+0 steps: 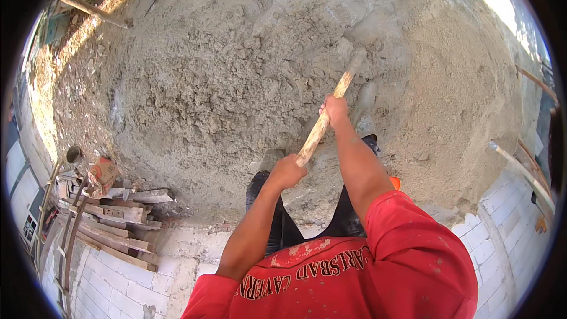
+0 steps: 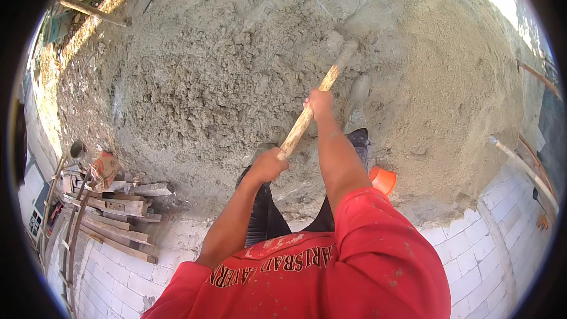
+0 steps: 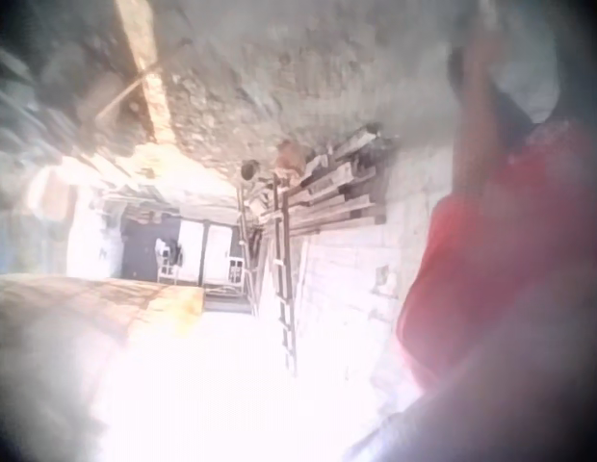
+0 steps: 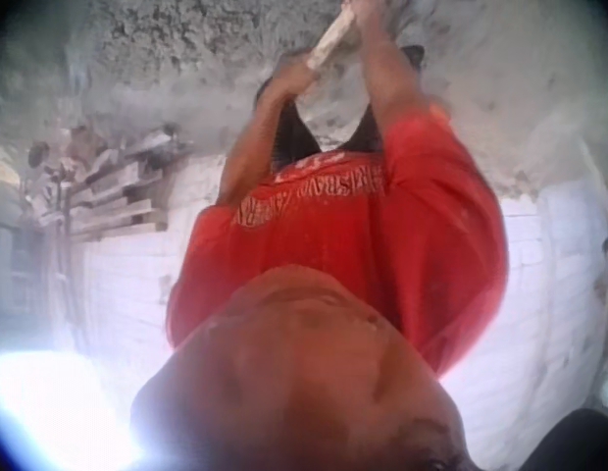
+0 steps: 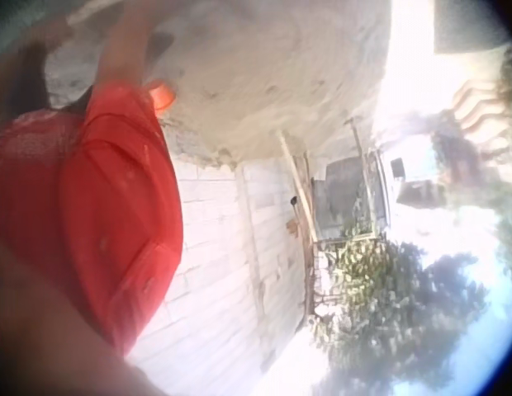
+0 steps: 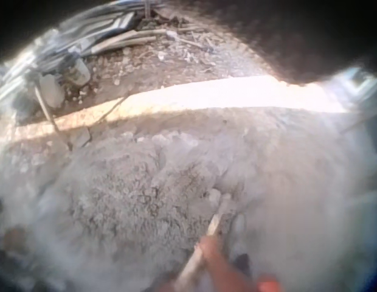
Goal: The person mixes wet concrete by hand using a tool to stir the sand, cement, and water, then pours water from a bucket into the mixture to adjust consistency.
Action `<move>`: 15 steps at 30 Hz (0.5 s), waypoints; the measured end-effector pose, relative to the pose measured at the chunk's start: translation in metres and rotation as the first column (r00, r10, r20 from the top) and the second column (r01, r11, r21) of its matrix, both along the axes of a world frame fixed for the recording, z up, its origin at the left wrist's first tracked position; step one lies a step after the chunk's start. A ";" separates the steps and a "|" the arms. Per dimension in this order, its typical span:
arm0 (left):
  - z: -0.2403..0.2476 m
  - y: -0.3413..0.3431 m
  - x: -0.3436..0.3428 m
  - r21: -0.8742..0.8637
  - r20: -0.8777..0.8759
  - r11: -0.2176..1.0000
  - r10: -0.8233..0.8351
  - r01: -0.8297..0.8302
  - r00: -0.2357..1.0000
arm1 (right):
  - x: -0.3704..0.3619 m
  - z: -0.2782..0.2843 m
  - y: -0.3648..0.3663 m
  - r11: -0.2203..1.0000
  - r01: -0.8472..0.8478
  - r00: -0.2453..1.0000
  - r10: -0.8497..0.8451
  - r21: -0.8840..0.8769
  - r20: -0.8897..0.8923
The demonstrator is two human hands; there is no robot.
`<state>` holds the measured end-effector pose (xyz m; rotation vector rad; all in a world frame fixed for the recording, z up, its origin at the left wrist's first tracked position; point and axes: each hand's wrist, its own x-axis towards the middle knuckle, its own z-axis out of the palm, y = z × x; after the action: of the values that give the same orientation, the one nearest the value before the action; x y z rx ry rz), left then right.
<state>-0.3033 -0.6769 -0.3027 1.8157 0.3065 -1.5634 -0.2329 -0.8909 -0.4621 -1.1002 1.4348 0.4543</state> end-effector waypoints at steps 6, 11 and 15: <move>0.152 0.180 0.051 0.140 -0.046 0.968 -0.202 0.207 0.978 | -0.019 0.083 0.212 0.926 0.339 0.941 -0.336 0.166 -0.045; 0.359 0.326 0.058 0.473 -0.122 0.867 -0.113 0.158 0.986 | -0.034 0.260 0.423 0.725 0.442 0.891 -0.426 0.528 -0.160; 0.444 0.334 0.034 0.608 -0.124 0.790 -0.004 0.079 0.992 | -0.062 0.328 0.454 0.596 0.154 0.977 -0.210 0.788 -0.032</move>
<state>-0.2694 -0.3429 0.1411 2.2198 0.9311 -1.7317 -0.2947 -0.4371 -0.1342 -0.2275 1.0706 0.7978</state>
